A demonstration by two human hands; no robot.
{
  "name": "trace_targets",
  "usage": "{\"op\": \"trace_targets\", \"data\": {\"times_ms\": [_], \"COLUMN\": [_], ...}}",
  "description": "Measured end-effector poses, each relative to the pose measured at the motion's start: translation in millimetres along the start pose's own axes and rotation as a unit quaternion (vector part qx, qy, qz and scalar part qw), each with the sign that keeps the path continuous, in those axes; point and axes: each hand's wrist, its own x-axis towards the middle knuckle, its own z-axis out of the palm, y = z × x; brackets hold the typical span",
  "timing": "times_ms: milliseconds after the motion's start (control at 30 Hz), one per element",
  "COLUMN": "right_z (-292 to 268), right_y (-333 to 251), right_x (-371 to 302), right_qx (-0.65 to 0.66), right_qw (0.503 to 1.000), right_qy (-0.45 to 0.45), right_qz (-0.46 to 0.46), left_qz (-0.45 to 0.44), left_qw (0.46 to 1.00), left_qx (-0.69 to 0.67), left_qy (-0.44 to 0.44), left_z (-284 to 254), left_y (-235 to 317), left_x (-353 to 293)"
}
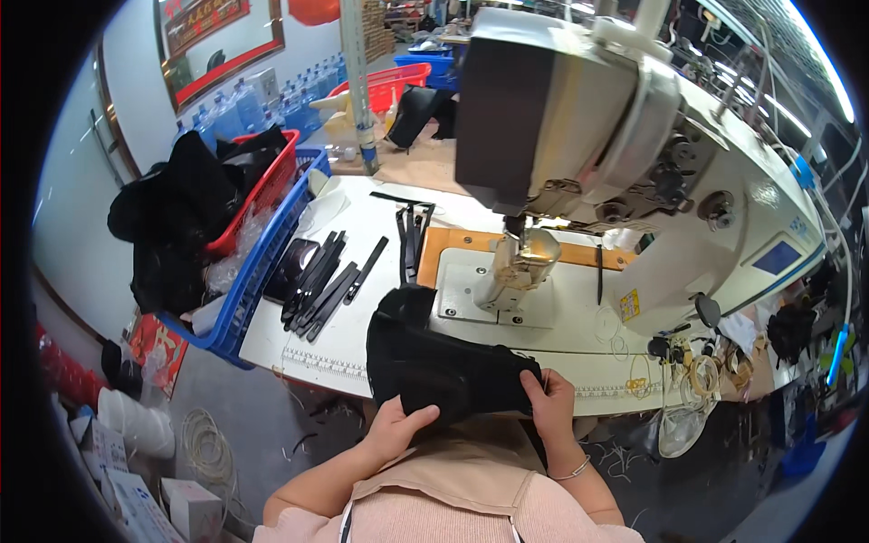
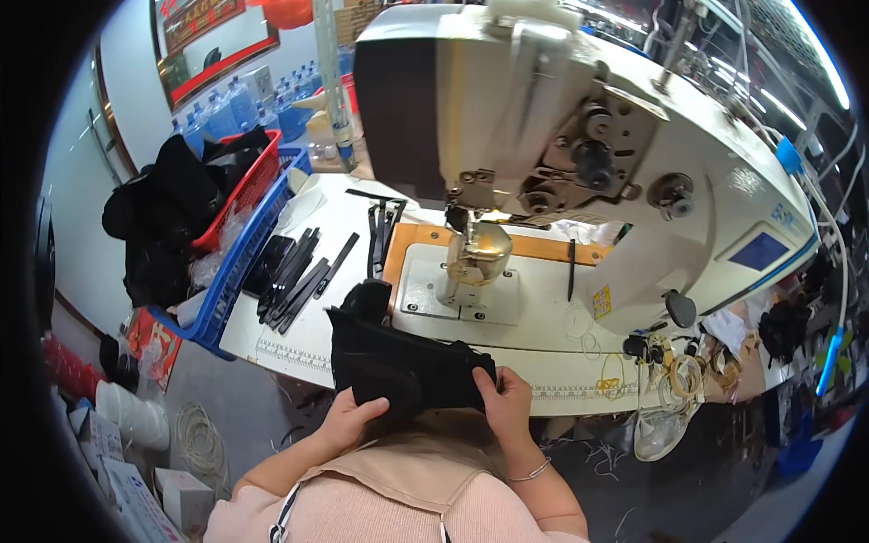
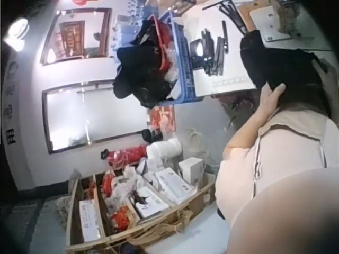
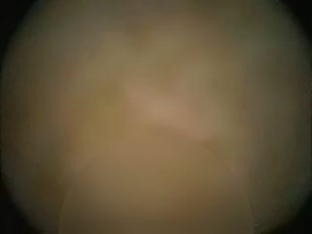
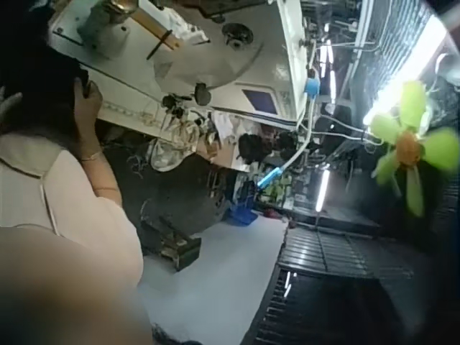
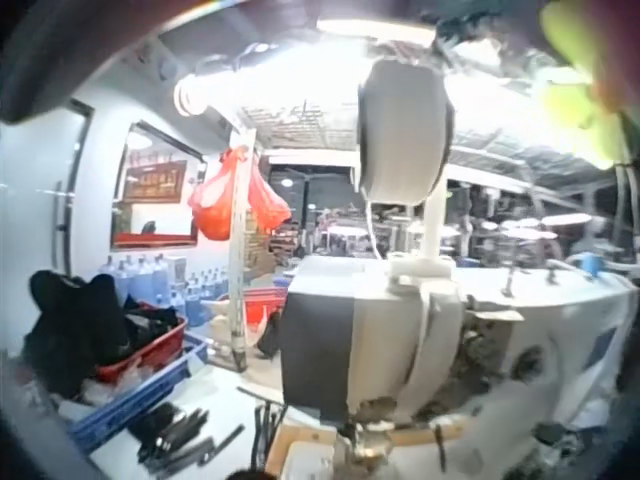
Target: Stitching black leather shoe upper components using an industrial sewing machine.
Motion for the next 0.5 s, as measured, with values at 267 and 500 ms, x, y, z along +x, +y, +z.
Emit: {"op": "trace_targets", "data": {"times_ms": [267, 500], "right_z": [-2.3, 2.2], "right_y": [-44.8, -16.1], "right_x": [-2.4, 5.0], "right_qx": [0.091, -0.05], "right_qw": [0.984, 0.99], "right_qy": [-0.1, -0.058], "right_qz": [-0.115, -0.121], "left_qz": [0.058, 0.002], "left_qw": [0.995, 0.992], "left_qx": [0.033, 0.121], "left_qy": [-0.068, 0.037], "left_z": [-1.4, -35.0], "left_y": [57.6, 19.5], "left_x": [-15.3, 28.9]}}
